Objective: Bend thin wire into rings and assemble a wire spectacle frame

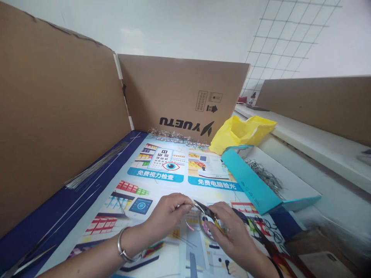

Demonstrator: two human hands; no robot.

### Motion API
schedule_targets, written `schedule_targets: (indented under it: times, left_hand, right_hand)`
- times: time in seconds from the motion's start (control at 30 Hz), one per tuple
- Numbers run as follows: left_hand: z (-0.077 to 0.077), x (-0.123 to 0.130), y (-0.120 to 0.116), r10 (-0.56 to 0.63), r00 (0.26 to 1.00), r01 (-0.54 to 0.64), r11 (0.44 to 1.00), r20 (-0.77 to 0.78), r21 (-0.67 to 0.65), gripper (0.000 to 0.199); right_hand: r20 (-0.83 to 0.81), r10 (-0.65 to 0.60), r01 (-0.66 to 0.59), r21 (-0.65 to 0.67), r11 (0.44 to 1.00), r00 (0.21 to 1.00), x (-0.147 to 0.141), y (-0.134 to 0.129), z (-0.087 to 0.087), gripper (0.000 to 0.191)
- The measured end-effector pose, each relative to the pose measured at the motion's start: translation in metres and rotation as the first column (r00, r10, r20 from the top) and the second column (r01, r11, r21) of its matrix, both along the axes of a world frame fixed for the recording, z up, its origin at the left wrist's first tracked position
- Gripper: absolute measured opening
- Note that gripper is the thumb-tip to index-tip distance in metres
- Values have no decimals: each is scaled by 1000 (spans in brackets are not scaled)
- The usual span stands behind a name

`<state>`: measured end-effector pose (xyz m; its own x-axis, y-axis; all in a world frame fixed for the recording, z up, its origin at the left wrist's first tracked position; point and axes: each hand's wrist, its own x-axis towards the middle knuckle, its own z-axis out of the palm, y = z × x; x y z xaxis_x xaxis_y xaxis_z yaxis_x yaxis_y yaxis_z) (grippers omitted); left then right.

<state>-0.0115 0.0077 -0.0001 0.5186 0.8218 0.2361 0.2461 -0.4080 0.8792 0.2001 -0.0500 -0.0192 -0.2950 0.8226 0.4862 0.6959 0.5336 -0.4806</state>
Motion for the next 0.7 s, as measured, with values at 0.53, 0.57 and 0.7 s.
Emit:
schedule_targets:
  times: [0.53,0.57,0.7]
  left_hand:
    - [-4,10,-10,-63,956,188,884,288,-428,20]
    - [-2,10,-10,-64,955,190,881,290,-433,21]
    - [1,11,-11,-54,958,185,866,282,-464,25]
  right_hand:
    - [14,49,-48,-22,999,999,-6,-4,-1,15]
    - [20,49,-48,-27,998,999,-6,-4,-1,15]
    - [46,26,-25,-9,1000,999,-7,-5,-1,13]
